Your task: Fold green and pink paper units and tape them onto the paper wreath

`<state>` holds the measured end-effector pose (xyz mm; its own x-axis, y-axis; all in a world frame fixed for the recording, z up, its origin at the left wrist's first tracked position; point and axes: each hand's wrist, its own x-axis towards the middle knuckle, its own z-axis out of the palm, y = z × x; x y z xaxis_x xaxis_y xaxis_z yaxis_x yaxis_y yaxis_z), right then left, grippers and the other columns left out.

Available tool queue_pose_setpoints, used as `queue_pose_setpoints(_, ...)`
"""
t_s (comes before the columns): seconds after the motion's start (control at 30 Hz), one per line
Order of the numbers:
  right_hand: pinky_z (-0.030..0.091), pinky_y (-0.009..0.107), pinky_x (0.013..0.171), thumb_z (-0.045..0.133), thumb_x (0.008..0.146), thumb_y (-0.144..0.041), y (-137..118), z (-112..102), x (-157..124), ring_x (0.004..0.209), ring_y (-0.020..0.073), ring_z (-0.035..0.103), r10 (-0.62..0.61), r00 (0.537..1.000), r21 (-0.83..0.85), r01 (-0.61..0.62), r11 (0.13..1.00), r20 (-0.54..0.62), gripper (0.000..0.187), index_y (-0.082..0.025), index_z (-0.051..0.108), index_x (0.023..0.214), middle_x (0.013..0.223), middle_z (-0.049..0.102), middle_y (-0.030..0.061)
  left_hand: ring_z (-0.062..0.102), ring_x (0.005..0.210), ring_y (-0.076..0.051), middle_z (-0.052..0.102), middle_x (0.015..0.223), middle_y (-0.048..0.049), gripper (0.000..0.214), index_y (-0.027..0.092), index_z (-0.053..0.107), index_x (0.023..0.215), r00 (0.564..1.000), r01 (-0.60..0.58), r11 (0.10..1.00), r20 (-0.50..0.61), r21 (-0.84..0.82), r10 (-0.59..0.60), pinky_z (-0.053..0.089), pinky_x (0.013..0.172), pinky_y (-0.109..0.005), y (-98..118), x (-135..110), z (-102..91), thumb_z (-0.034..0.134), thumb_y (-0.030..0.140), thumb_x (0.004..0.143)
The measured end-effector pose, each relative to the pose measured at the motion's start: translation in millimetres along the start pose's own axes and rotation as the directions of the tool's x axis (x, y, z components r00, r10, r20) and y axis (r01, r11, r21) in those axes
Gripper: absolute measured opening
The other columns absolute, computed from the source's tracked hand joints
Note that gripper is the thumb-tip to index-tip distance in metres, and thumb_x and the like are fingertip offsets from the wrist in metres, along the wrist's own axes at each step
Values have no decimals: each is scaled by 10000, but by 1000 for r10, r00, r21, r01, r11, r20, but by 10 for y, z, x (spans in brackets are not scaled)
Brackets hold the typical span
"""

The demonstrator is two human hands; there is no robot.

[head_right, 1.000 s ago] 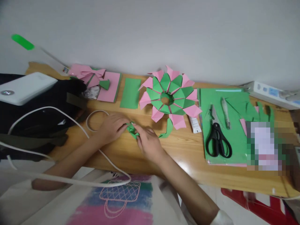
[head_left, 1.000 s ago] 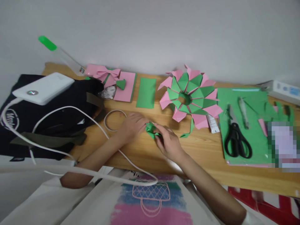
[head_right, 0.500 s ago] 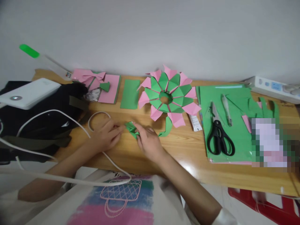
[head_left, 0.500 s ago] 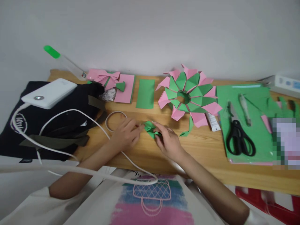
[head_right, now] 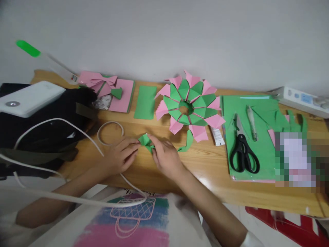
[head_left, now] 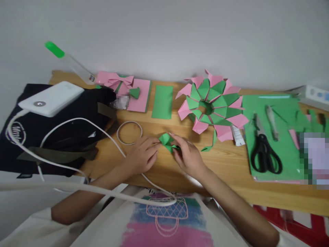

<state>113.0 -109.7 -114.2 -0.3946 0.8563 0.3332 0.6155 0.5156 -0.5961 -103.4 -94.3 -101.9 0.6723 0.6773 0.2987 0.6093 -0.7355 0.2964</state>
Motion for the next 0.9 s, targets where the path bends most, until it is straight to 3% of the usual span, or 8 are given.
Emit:
queue_pose_setpoints(0.23,574,399,780,457,875,-75,8,14,-6,918,238,683,8,1000,31,-8,999,5,608,-222,271,1435,1095,697,114,584,927,-224,670,982,-105,249,126,657,1046,996,-87,977,-16,197,92,474,804,-361,44,-4,-4,469,97,886)
queue_pose_setpoints(0.4,572,368,777,468,884,-87,10,10,-16,899,212,676,73,997,118,-72,990,-6,609,-238,274,1440,1008,693,77,599,945,-209,706,1018,-84,250,130,678,942,984,-178,962,22,205,178,463,814,-345,11,46,-34,431,97,917)
queue_pose_setpoints(0.8,558,375,767,451,886,-76,11,8,-18,881,221,672,11,1000,54,-10,998,-12,603,-219,271,1443,1012,709,87,569,1074,-269,667,1096,-146,362,97,618,1190,978,-119,971,195,209,77,465,872,-388,-19,51,32,440,127,876)
queue_pose_setpoints(0.9,557,383,763,426,890,-61,9,2,-2,871,227,674,-36,999,14,36,999,3,578,-201,288,1434,998,712,100,575,1042,-270,674,1079,-137,344,99,627,1172,982,-126,964,165,234,88,461,846,-388,-13,67,55,443,115,882)
